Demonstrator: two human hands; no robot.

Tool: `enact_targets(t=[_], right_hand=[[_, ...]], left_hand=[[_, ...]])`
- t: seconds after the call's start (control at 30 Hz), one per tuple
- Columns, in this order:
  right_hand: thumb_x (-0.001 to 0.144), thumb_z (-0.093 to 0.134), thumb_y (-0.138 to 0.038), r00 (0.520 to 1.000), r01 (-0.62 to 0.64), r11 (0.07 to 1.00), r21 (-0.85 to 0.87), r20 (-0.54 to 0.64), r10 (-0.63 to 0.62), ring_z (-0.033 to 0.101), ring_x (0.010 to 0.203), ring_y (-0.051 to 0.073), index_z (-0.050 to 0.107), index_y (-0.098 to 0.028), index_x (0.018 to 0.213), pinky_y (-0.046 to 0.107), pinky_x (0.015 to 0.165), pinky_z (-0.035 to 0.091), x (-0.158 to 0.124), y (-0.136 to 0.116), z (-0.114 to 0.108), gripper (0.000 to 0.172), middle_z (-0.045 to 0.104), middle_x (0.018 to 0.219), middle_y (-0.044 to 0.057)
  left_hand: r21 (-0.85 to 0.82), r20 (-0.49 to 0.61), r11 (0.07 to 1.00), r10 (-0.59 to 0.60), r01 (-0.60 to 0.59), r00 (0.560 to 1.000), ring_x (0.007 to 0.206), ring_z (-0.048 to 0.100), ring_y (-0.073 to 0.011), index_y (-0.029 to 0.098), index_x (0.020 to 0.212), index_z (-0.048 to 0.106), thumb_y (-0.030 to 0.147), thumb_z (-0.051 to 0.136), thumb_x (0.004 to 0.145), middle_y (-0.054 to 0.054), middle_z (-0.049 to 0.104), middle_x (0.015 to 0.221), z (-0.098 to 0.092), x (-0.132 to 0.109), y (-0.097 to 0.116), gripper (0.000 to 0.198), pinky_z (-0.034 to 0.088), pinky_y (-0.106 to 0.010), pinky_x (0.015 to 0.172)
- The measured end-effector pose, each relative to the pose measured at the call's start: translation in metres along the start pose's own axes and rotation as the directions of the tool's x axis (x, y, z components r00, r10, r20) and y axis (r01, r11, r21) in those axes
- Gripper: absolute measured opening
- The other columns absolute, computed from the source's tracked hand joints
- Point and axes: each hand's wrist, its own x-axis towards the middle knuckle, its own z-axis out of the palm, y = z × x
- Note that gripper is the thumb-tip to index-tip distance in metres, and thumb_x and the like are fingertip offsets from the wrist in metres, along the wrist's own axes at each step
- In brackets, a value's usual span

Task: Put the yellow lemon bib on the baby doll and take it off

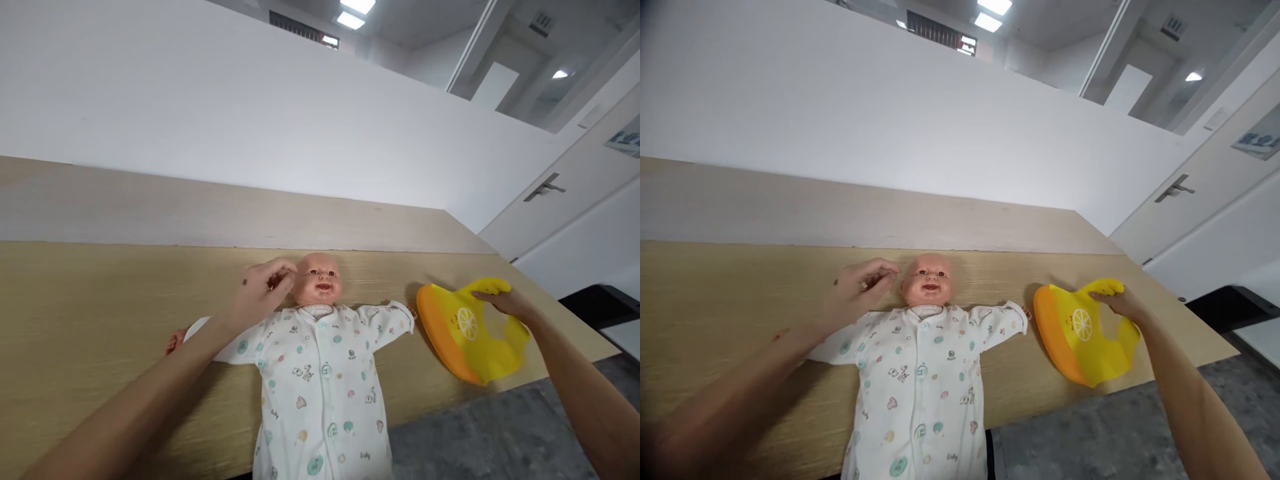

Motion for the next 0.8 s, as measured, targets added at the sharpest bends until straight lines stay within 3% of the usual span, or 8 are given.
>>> enact_targets(t=[0.1, 0.23, 0.37, 0.47, 0.57, 0.63, 0.73, 0.8], right_hand=[[0.075, 0.071, -0.04, 0.988, -0.148, 0.971, -0.19, 0.022, 0.155, 0.05, 0.054, 0.011, 0.06, -0.018, 0.061, 0.03, 0.064, 0.041, 0.021, 0.012, -0.005, 0.028, 0.065, 0.074, 0.011], [0.073, 0.074, -0.044, 0.978, -0.206, 0.934, -0.293, -0.039, 0.203, 0.058, 0.066, 0.017, 0.062, -0.018, 0.082, 0.033, 0.073, 0.039, 0.038, 0.027, -0.012, 0.031, 0.068, 0.077, 0.012], [0.079, 0.069, -0.045, 0.953, -0.296, 0.894, -0.337, -0.168, 0.252, 0.057, 0.068, 0.018, 0.062, -0.014, 0.11, 0.033, 0.071, 0.037, 0.037, 0.036, -0.027, 0.045, 0.068, 0.088, 0.017], [0.085, 0.062, -0.047, 0.93, -0.323, 0.873, -0.365, -0.296, 0.22, 0.061, 0.092, 0.025, 0.051, -0.005, 0.135, 0.035, 0.076, 0.036, 0.031, 0.031, -0.034, 0.067, 0.064, 0.105, 0.025], [0.086, 0.056, -0.054, 0.916, -0.268, 0.9, -0.344, -0.382, 0.126, 0.053, 0.119, 0.03, 0.04, -0.003, 0.145, 0.035, 0.082, 0.036, 0.027, 0.008, -0.028, 0.079, 0.056, 0.126, 0.029], [0.089, 0.052, -0.054, 0.933, -0.173, 0.951, -0.257, -0.352, 0.075, 0.056, 0.115, 0.026, 0.046, -0.005, 0.141, 0.034, 0.084, 0.038, 0.026, -0.018, -0.013, 0.071, 0.057, 0.127, 0.025], [0.092, 0.051, -0.039, 0.994, 0.043, 0.997, 0.058, -0.105, -0.036, 0.061, 0.093, 0.016, 0.063, -0.006, 0.117, 0.027, 0.084, 0.045, 0.016, -0.072, 0.027, 0.043, 0.065, 0.115, 0.019], [0.089, 0.056, -0.035, 0.971, 0.209, 0.954, 0.213, 0.071, -0.229, 0.063, 0.092, 0.015, 0.066, -0.008, 0.108, 0.027, 0.089, 0.047, -0.002, -0.112, 0.063, 0.035, 0.068, 0.109, 0.014]], left_hand=[[0.031, -0.021, 1.0, -0.003, 0.003, 1.0, 0.051, 0.041, -0.0098, 0.02, 0.082, 0.06, 0.032, 0.048, 0.089, 0.005, 0.055, 0.06, -0.001, 0.0, 0.001, 0.018, 0.034, -0.023, 0.055], [0.097, -0.132, 0.995, 0.001, 0.012, 0.991, 0.048, 0.038, -0.0095, 0.02, 0.08, 0.061, 0.033, 0.048, 0.085, 0.006, 0.045, 0.052, -0.002, 0.0, 0.001, 0.019, 0.033, -0.023, 0.054], [0.156, -0.243, 0.988, 0.032, 0.006, 0.97, 0.047, 0.037, -0.0091, 0.02, 0.082, 0.065, 0.033, 0.051, 0.083, 0.007, 0.042, 0.049, 0.001, 0.002, -0.01, 0.019, 0.034, -0.023, 0.054], [0.187, -0.303, 0.982, 0.089, -0.033, 0.949, 0.046, 0.036, -0.0083, 0.019, 0.081, 0.065, 0.03, 0.052, 0.082, 0.007, 0.041, 0.049, 0.005, 0.002, -0.018, 0.016, 0.034, -0.022, 0.054], [0.204, -0.273, 0.978, 0.103, -0.047, 0.957, 0.045, 0.036, -0.0084, 0.019, 0.083, 0.064, 0.03, 0.051, 0.084, 0.007, 0.042, 0.049, 0.006, 0.002, -0.019, 0.017, 0.034, -0.023, 0.054], [0.22, -0.211, 0.976, 0.058, -0.011, 0.976, 0.046, 0.037, -0.0096, 0.02, 0.088, 0.063, 0.032, 0.049, 0.084, 0.007, 0.043, 0.049, 0.006, 0.003, -0.019, 0.02, 0.035, -0.024, 0.056], [0.254, -0.128, 0.954, -0.131, 0.16, 0.983, 0.051, 0.046, -0.0134, 0.021, 0.092, 0.06, 0.031, 0.05, 0.078, 0.006, 0.051, 0.051, 0.006, 0.009, -0.028, 0.02, 0.038, -0.026, 0.061], [0.185, -0.046, 0.926, -0.327, 0.33, 0.944, 0.06, 0.057, -0.0174, 0.021, 0.097, 0.059, 0.03, 0.053, 0.073, 0.003, 0.06, 0.058, 0.006, 0.013, -0.04, 0.027, 0.042, -0.027, 0.063]])
